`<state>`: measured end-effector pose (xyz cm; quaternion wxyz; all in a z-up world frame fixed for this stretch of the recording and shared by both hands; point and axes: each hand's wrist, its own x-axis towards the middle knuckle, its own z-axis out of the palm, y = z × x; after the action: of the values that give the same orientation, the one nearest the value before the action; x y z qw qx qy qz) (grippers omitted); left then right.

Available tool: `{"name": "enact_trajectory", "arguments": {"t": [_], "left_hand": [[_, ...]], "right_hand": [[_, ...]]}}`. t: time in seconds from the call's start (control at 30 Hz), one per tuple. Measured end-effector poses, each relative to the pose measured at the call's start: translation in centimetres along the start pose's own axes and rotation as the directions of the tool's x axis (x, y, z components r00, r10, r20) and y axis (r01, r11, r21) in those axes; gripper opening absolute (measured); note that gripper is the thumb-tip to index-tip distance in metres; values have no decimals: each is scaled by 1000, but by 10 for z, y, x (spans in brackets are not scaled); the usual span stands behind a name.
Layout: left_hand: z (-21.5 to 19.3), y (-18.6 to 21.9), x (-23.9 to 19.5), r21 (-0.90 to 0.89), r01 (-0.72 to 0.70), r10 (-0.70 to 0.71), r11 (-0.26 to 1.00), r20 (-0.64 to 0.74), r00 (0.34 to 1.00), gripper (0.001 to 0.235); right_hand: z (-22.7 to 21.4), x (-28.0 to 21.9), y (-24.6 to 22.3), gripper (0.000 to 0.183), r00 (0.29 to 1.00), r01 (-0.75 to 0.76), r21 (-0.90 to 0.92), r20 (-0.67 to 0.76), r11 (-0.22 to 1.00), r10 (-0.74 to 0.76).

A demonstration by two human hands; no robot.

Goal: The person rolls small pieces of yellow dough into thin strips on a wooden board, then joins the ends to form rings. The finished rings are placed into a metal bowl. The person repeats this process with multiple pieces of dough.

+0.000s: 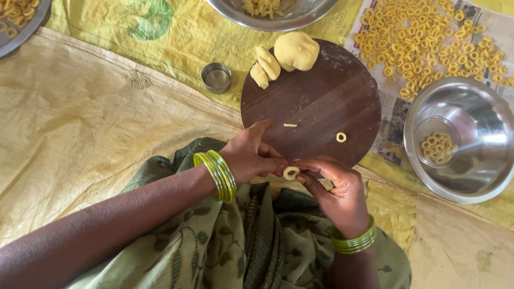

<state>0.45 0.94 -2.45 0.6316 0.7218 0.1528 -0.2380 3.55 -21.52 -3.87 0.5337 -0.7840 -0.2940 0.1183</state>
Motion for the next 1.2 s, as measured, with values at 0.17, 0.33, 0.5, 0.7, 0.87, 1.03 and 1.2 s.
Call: {"name": "enact_trajectory", "arguments": {"t": [0.17, 0.33, 0.5, 0.7, 0.87, 1.03, 1.2], "left_hand": [[2, 5, -6, 130, -98, 105, 987, -51, 993, 106], [3, 6, -7, 248, -161, 190, 955, -98, 977, 107], [2, -9, 1, 171, -219, 240, 961, -116, 964, 104], [-3, -31, 18, -515, 136, -122, 846, 62, 991, 106], [0, -41, 20, -493, 181, -171, 851, 66, 983, 111], [-1, -45, 23, -144, 137, -148, 980, -70, 986, 109], [5, -51, 25, -70, 56, -59, 996, -50, 997, 101]], "right_hand": [[7, 0, 2, 25, 998, -60, 6, -31, 998, 60], [7, 0, -2, 27, 990, -133, -56, -63, 990, 130], [8, 0, 1, 30, 985, -147, 41, -90, 988, 150], [1, -2, 14, 30, 977, -156, 50, -139, 986, 162], [13, 9, 35, 33, 992, -128, 191, 37, 973, 123], [37, 4, 62, 22, 975, -218, 493, 80, 842, 206], [19, 15, 122, 19, 967, -142, 136, -192, 980, 167]]}}
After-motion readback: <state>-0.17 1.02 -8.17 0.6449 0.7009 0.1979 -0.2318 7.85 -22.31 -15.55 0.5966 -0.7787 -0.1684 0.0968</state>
